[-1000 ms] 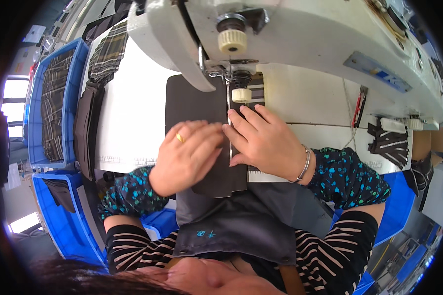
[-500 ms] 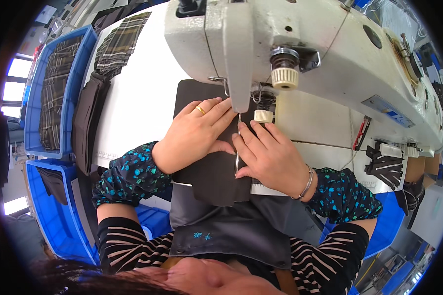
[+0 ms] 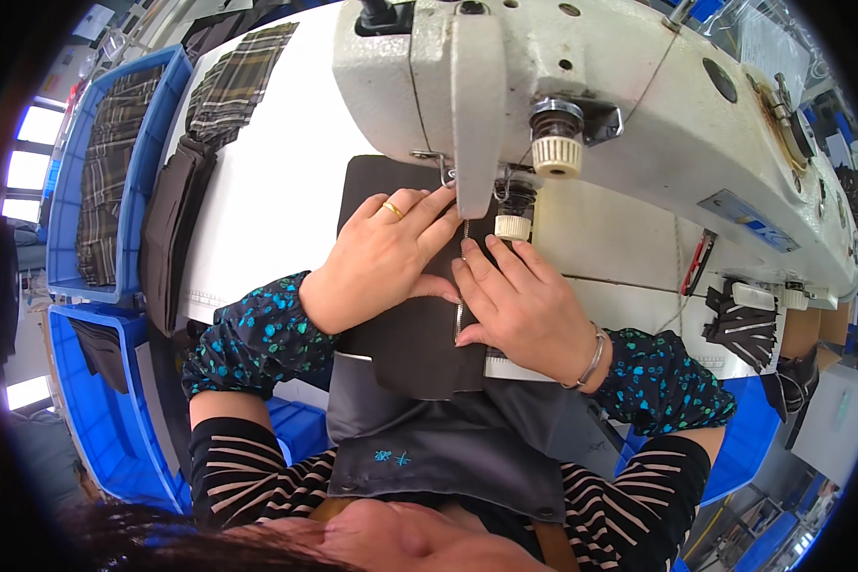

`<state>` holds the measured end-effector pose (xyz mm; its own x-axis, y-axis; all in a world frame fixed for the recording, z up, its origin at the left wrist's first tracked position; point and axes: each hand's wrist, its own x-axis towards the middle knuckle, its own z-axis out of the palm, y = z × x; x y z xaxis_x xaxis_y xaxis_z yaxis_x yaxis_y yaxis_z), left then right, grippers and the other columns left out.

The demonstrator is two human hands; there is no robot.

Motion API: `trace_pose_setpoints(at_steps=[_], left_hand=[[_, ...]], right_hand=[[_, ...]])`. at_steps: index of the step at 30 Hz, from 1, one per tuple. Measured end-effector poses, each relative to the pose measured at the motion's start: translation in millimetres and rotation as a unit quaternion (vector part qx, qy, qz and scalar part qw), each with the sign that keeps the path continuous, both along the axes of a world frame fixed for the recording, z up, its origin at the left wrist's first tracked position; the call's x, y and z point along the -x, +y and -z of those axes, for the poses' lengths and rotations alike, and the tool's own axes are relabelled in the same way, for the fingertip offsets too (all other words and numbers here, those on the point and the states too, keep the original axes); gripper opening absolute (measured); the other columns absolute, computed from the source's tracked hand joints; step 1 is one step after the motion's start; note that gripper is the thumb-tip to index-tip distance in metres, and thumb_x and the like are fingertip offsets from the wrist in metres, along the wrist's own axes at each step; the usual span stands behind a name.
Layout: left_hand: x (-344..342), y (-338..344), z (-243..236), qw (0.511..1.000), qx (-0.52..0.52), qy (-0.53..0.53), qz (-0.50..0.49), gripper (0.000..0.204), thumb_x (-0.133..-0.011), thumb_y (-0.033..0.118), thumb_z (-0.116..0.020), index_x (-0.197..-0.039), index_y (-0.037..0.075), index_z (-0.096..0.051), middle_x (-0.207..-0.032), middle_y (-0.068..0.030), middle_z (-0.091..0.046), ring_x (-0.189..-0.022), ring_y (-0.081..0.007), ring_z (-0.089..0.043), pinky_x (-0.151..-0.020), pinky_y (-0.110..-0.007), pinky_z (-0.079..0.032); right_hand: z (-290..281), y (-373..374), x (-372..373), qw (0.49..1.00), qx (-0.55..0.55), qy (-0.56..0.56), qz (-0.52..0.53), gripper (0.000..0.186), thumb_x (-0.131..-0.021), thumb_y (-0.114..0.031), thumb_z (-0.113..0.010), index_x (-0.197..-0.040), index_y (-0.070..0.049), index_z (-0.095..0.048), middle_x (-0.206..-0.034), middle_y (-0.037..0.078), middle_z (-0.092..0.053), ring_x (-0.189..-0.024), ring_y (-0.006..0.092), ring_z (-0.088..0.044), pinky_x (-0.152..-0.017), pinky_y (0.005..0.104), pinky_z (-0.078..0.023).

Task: The person sews a zipper onto a piece of dark fabric using an industrial sewing machine. They align the zipper, guide the fabric under the needle, and stitch along the zipper teeth. After sewing, they trim the excess thread and inspect the finished seam.

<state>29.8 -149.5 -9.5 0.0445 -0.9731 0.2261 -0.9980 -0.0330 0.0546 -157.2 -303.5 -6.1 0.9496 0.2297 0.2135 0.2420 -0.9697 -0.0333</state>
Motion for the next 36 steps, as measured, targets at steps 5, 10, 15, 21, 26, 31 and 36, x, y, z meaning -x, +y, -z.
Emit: trace_pose_setpoints(at_steps=[5, 10, 15, 21, 26, 31, 36], left_hand=[[0, 0, 0, 1.000, 0.005, 0.023, -0.012, 0.082, -0.074, 0.056, -0.078, -0.138, 0.006, -0.061, -0.149, -0.0114, -0.055, -0.118, -0.0265, -0.057, -0.096, -0.039, -0.048], [-1, 2, 1, 0.998, -0.007, 0.060, -0.020, 0.083, -0.075, 0.058, -0.075, -0.140, 0.009, -0.059, -0.154, -0.0117, -0.050, -0.126, -0.0317, -0.054, -0.105, -0.044, -0.047], [-2, 1, 4, 0.998, 0.005, 0.054, -0.016, 0.084, -0.076, 0.061, -0.073, -0.139, 0.008, -0.060, -0.153, -0.0129, -0.051, -0.130, -0.0326, -0.051, -0.110, -0.047, -0.044], [0, 1, 8, 0.998, 0.022, 0.058, -0.014, 0.084, -0.079, 0.063, -0.070, -0.140, 0.006, -0.060, -0.151, -0.0166, -0.053, -0.138, -0.0357, -0.049, -0.117, -0.050, -0.040], [-1, -1, 12, 0.996, 0.038, 0.079, 0.006, 0.085, -0.079, 0.064, -0.071, -0.139, 0.005, -0.059, -0.150, -0.0192, -0.053, -0.140, -0.0371, -0.050, -0.118, -0.052, -0.040], [0, -1, 7, 0.998, 0.018, 0.066, -0.013, 0.085, -0.079, 0.063, -0.072, -0.139, 0.004, -0.059, -0.150, -0.0192, -0.054, -0.139, -0.0370, -0.050, -0.119, -0.051, -0.039], [-3, -4, 10, 0.997, 0.023, 0.073, -0.006, 0.085, -0.078, 0.062, -0.074, -0.139, 0.004, -0.059, -0.149, -0.0190, -0.054, -0.139, -0.0369, -0.050, -0.119, -0.051, -0.039]], right_hand=[[0, 0, -2, 1.000, -0.002, 0.001, -0.001, 0.078, -0.081, -0.056, -0.069, -0.135, 0.000, -0.062, -0.139, 0.018, -0.062, -0.127, 0.0341, -0.059, -0.111, 0.0464, -0.044], [0, -1, -1, 1.000, 0.010, 0.001, -0.003, 0.077, -0.082, -0.056, -0.070, -0.135, -0.001, -0.062, -0.139, 0.018, -0.062, -0.127, 0.0336, -0.059, -0.110, 0.0467, -0.044], [-36, -18, 29, 0.998, 0.048, -0.028, -0.010, 0.069, -0.082, -0.052, -0.076, -0.130, -0.004, -0.066, -0.131, 0.016, -0.067, -0.117, 0.0297, -0.065, -0.100, 0.0463, -0.051], [-169, -231, 156, 0.729, 0.102, -0.415, 0.535, 0.036, -0.104, -0.034, -0.065, -0.120, -0.003, -0.077, -0.111, 0.011, -0.077, -0.098, 0.0178, -0.072, -0.089, 0.0329, -0.054], [-175, -448, 328, 0.617, -0.368, -0.246, 0.651, 0.052, -0.105, -0.039, -0.062, -0.135, 0.003, -0.065, -0.125, 0.013, -0.072, -0.109, 0.0219, -0.070, -0.093, 0.0360, -0.054], [-61, -399, 320, 0.591, -0.513, -0.449, 0.431, 0.056, -0.109, -0.041, -0.055, -0.143, 0.004, -0.055, -0.141, 0.015, -0.062, -0.125, 0.0280, -0.062, -0.107, 0.0416, -0.049], [-32, -349, 306, 0.563, -0.466, -0.532, 0.428, 0.062, -0.109, -0.044, -0.053, -0.148, 0.004, -0.050, -0.151, 0.013, -0.054, -0.134, 0.0263, -0.054, -0.115, 0.0399, -0.040]])
